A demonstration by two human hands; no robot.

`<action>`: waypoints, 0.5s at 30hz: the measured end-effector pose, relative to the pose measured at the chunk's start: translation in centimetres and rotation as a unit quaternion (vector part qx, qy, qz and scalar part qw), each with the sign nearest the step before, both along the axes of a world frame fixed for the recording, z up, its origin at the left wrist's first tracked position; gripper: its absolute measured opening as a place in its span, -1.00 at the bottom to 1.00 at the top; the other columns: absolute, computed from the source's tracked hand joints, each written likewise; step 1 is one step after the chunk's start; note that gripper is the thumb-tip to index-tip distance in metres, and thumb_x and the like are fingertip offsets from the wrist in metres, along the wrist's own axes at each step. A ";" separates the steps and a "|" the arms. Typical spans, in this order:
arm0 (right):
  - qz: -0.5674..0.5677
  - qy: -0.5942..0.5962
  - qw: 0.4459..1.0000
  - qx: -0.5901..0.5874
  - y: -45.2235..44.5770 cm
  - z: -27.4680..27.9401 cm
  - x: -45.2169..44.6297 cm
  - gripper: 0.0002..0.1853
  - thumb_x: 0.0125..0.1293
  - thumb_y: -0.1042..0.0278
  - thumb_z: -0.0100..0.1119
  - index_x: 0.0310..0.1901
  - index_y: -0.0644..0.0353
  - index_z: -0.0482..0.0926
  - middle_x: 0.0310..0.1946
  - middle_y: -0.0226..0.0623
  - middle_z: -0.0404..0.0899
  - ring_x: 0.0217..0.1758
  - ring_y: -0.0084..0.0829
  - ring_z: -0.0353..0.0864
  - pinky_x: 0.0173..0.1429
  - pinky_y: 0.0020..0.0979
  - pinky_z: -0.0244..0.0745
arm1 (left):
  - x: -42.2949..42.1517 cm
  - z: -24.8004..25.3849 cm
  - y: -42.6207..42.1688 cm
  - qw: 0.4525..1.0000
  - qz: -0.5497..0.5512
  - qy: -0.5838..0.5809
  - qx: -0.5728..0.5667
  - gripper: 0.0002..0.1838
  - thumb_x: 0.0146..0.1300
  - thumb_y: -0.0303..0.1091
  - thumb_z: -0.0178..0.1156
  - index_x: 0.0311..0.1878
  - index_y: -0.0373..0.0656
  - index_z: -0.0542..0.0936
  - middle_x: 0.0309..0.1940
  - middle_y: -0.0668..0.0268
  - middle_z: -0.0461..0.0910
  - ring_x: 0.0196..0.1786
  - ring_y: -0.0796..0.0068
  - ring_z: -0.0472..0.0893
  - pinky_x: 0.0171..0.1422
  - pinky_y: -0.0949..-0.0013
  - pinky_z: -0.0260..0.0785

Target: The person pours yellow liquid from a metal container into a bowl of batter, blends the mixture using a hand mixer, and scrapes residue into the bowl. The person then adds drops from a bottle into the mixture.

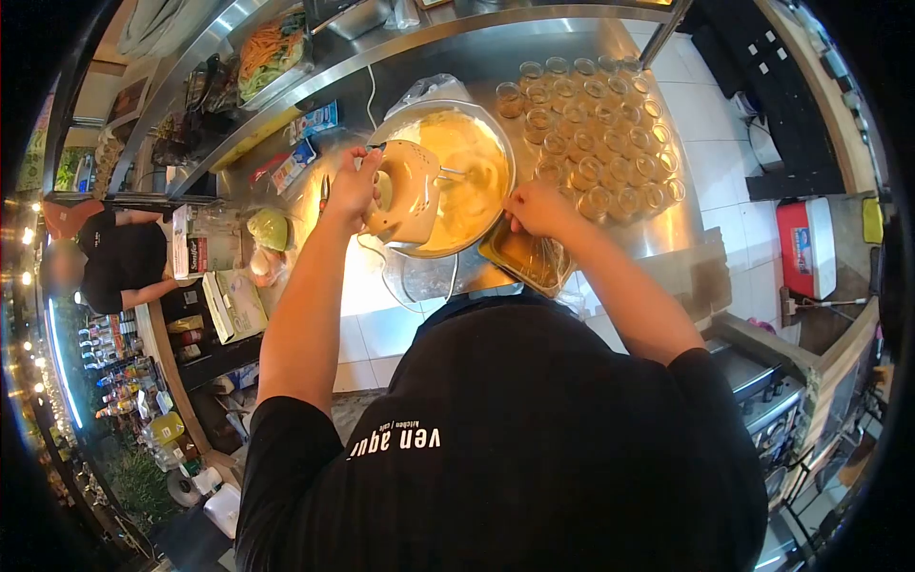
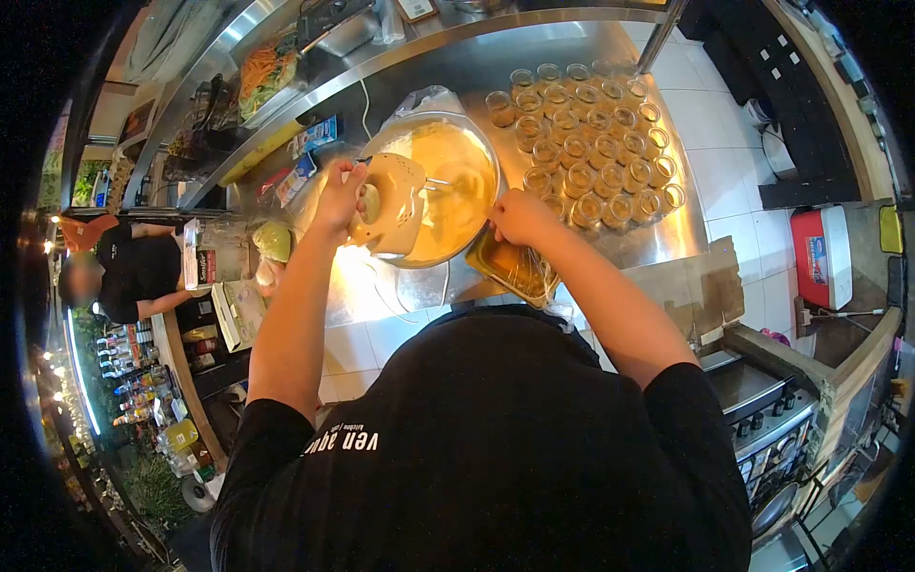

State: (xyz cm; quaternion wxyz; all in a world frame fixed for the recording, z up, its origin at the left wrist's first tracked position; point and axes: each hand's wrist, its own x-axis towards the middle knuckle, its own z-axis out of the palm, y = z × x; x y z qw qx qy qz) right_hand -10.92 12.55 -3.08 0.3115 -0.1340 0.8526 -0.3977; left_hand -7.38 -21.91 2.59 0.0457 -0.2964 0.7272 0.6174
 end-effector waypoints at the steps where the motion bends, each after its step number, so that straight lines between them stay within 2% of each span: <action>1: 0.039 -0.044 0.998 -0.004 0.4 0.0 -0.1 -0.65 0.60 0.13 0.13 -0.17 0.25 0.73 -0.30 0.00 0.81 -0.17 0.07 0.82 0.02 0.01 0.67 | 0.2 0.5 0.0 1.000 0.000 0.000 0.002 -0.55 0.55 0.04 0.35 0.25 0.05 0.43 -0.31 0.38 0.49 -0.48 0.58 0.41 -0.44 0.39 0.31; 2: 0.039 -0.045 0.998 -0.003 0.5 -0.6 -0.2 -0.65 0.60 0.13 0.13 -0.17 0.25 0.73 -0.30 0.00 0.81 -0.17 0.07 0.82 0.02 0.01 0.67 | 0.5 1.4 -0.4 0.998 -0.046 -0.017 -0.043 -0.56 0.55 0.02 0.35 0.24 0.04 0.43 -0.31 0.38 0.49 -0.48 0.59 0.40 -0.44 0.39 0.29; 3: -0.035 0.043 0.998 -0.007 0.4 -1.3 -0.2 -0.65 0.58 0.13 0.14 -0.19 0.26 0.74 -0.34 -0.06 0.81 -0.20 0.00 0.83 0.01 -0.01 0.68 | 0.6 2.4 -0.5 0.991 -0.092 -0.032 -0.088 -0.56 0.55 0.01 0.35 0.24 0.02 0.43 -0.31 0.38 0.49 -0.48 0.59 0.39 -0.44 0.39 0.28; 4: -0.110 0.130 0.985 -0.012 0.3 -2.0 -0.3 -0.65 0.57 0.14 0.15 -0.20 0.26 0.75 -0.38 -0.12 0.82 -0.22 -0.07 0.84 0.00 -0.03 0.69 | 0.6 3.1 -0.3 0.991 -0.093 -0.032 -0.089 -0.56 0.55 0.01 0.35 0.24 0.02 0.43 -0.31 0.38 0.49 -0.48 0.59 0.39 -0.44 0.39 0.28; 6: -0.096 0.128 0.987 -0.016 0.1 -2.6 -0.4 -0.66 0.56 0.14 0.15 -0.19 0.25 0.75 -0.37 -0.14 0.83 -0.21 -0.09 0.85 0.00 -0.05 0.70 | 0.6 4.0 0.0 0.983 -0.119 -0.057 -0.124 -0.60 0.58 0.05 0.31 0.22 0.07 0.45 -0.28 0.39 0.47 -0.45 0.64 0.37 -0.41 0.46 0.27; 8: -0.078 0.128 0.989 -0.020 -0.4 -2.5 -0.1 -0.66 0.55 0.14 0.14 -0.17 0.24 0.76 -0.36 -0.17 0.84 -0.21 -0.12 0.86 0.01 -0.06 0.71 | -0.1 2.1 0.3 0.991 -0.083 -0.021 -0.102 -0.57 0.57 0.03 0.33 0.24 0.04 0.44 -0.29 0.39 0.47 -0.47 0.61 0.38 -0.44 0.42 0.26; 10: -0.014 0.004 1.000 -0.005 -0.7 -1.5 1.1 -0.70 0.53 0.17 0.17 -0.13 0.23 0.77 -0.32 -0.17 0.85 -0.21 -0.13 0.87 0.01 -0.07 0.71 | -0.5 1.0 1.1 0.996 -0.050 0.015 -0.077 -0.54 0.55 0.02 0.34 0.26 0.01 0.43 -0.31 0.39 0.47 -0.49 0.59 0.38 -0.46 0.38 0.26; 13: 0.038 -0.052 0.998 -0.026 0.0 0.1 1.5 -0.72 0.52 0.22 0.16 -0.13 0.26 0.76 -0.33 -0.13 0.85 -0.21 -0.12 0.87 0.00 -0.10 0.72 | -0.9 0.5 1.1 0.999 0.008 0.033 -0.038 -0.55 0.55 0.03 0.34 0.26 0.01 0.43 -0.32 0.39 0.46 -0.48 0.60 0.38 -0.46 0.39 0.26; 14: 0.038 -0.051 0.998 -0.025 0.2 0.0 1.3 -0.72 0.52 0.22 0.16 -0.13 0.26 0.76 -0.33 -0.13 0.85 -0.21 -0.12 0.87 0.00 -0.10 0.72 | -0.8 0.9 0.2 0.997 -0.026 0.014 -0.065 -0.56 0.55 0.02 0.34 0.24 0.02 0.43 -0.31 0.39 0.46 -0.49 0.60 0.38 -0.46 0.41 0.26; 15: -0.037 -0.001 0.999 -0.034 0.5 -0.2 1.0 -0.72 0.52 0.23 0.16 -0.17 0.27 0.76 -0.35 -0.14 0.84 -0.23 -0.15 0.87 0.00 -0.12 0.72 | -0.7 1.3 -0.4 0.994 -0.061 -0.006 -0.092 -0.57 0.55 0.02 0.34 0.23 0.02 0.43 -0.31 0.39 0.46 -0.49 0.60 0.38 -0.46 0.42 0.26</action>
